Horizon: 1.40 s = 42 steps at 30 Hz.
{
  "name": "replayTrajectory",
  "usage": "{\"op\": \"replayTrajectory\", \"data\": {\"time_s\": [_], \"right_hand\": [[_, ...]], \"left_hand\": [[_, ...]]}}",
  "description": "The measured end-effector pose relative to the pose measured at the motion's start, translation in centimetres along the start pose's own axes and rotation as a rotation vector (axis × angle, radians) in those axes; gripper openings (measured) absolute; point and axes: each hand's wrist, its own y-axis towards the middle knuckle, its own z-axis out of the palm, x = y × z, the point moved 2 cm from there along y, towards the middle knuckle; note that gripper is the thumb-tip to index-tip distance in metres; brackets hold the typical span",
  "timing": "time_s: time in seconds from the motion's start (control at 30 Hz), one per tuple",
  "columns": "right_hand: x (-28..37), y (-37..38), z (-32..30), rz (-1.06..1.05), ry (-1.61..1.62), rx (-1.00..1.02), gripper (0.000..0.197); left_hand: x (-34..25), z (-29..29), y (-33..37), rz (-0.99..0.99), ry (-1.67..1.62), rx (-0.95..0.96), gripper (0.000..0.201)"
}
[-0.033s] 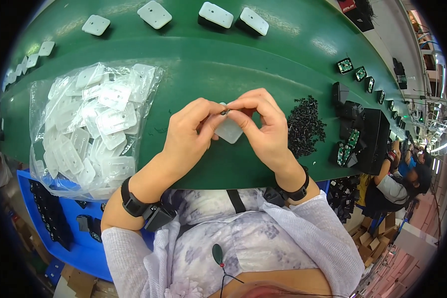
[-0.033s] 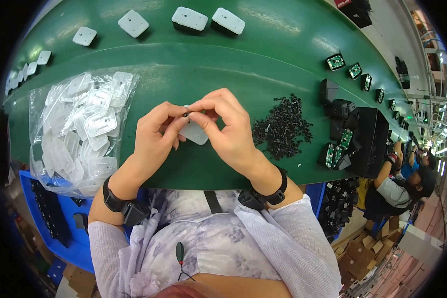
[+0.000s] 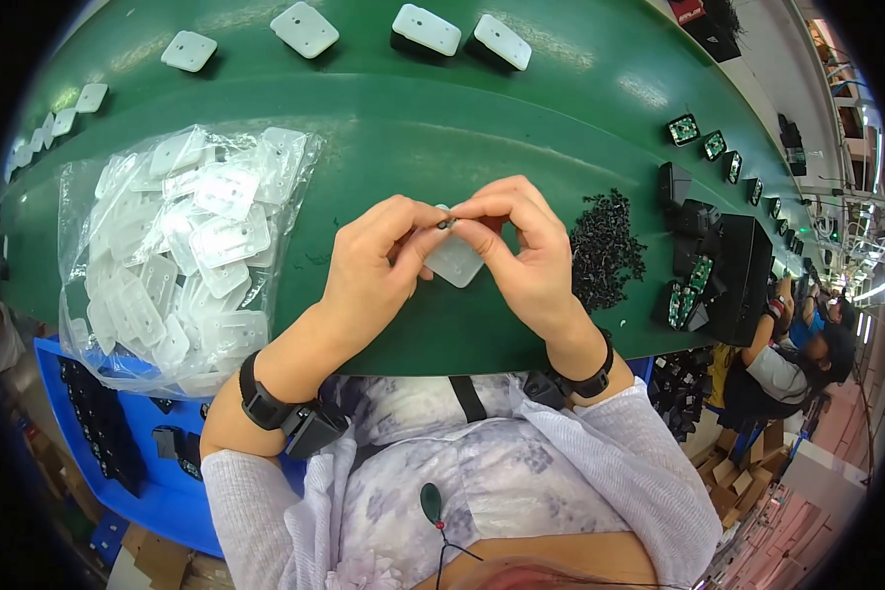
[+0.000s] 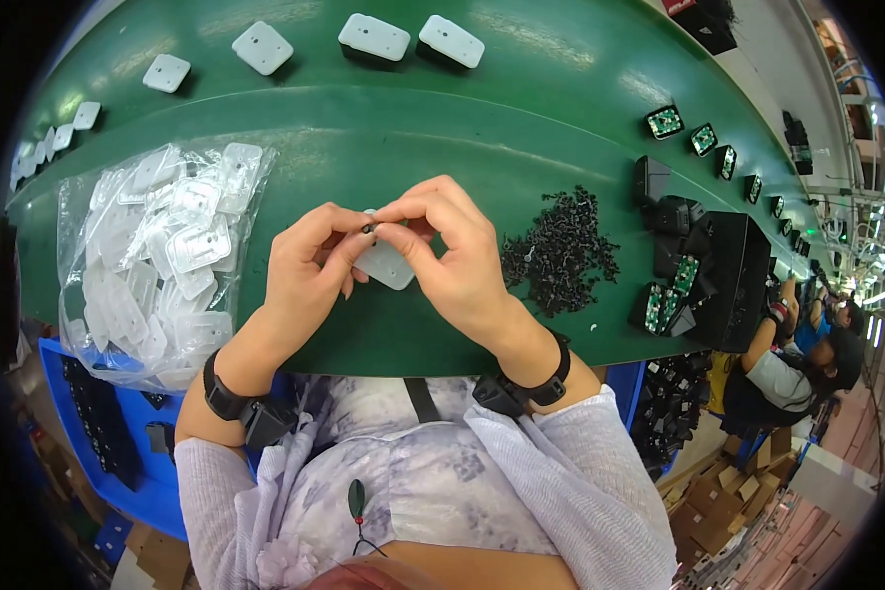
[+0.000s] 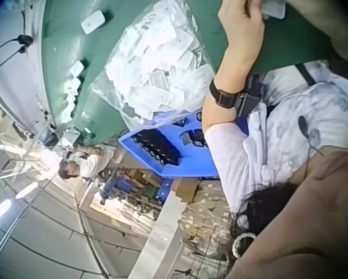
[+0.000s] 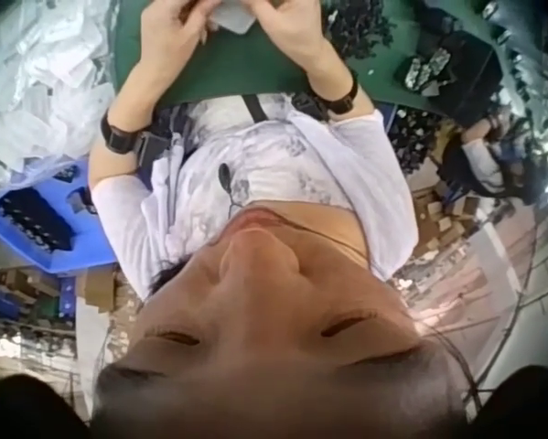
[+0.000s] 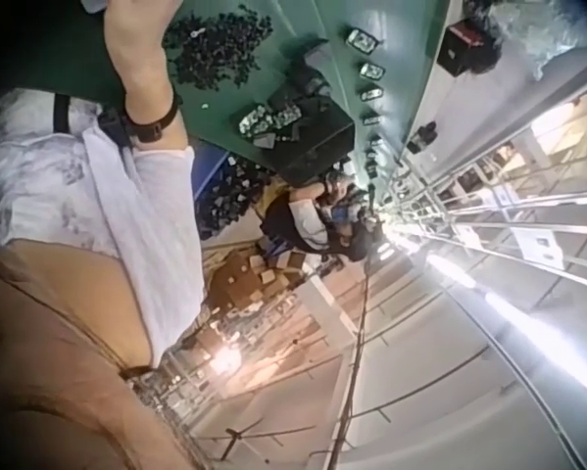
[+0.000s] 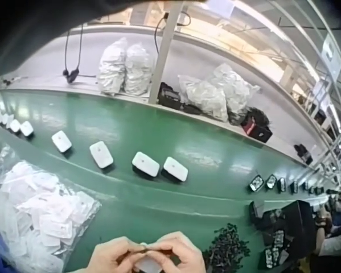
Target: The person picks up a white plastic plate and a black pin, inserts the pin into the plate, and then presses a black plastic housing onto the plate by hand before placing the assembly on the conveyor belt.
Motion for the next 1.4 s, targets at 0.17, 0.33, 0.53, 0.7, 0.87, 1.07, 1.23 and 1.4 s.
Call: {"op": "replayTrajectory", "data": {"time_s": [0.17, 0.33, 0.53, 0.7, 0.87, 1.07, 1.23, 1.4], "right_hand": [[-0.1, 0.0, -0.3, -0.214, -0.297, -0.030, 0.013], [0.0, -0.2, -0.2, -0.104, -0.213, -0.031, 0.011], [-0.3, 0.0, 0.1, -0.077, -0.251, -0.039, 0.009], [-0.2, 0.0, 0.2, -0.001, -0.230, -0.021, 0.009], [-0.5, 0.0, 0.2, 0.117, -0.163, -0.004, 0.010], [-1.6, -0.4, 1.0, 0.350, 0.296, 0.027, 0.010], [-1.9, -0.6, 1.4, 0.188, 0.217, 0.001, 0.009], [-1.4, -0.7, 1.5, 0.163, 0.111, -0.010, 0.010]], "left_hand": [[0.4, 0.1, 0.0, -0.132, -0.178, 0.030, 0.014], [1.0, -0.1, 0.4, -0.233, -0.461, 0.009, 0.017], [1.0, 0.1, 0.3, -0.263, -0.504, 0.039, 0.010], [1.0, 0.4, 0.0, -0.191, -0.490, 0.007, 0.009], [0.8, 0.8, -0.2, -0.044, -0.382, -0.059, 0.008], [0.7, 0.7, -0.3, 0.163, -0.097, -0.148, 0.010], [0.3, 0.2, -0.1, 0.226, 0.013, -0.150, 0.011], [0.3, 0.0, -0.1, 0.244, 0.022, -0.142, 0.008]]}}
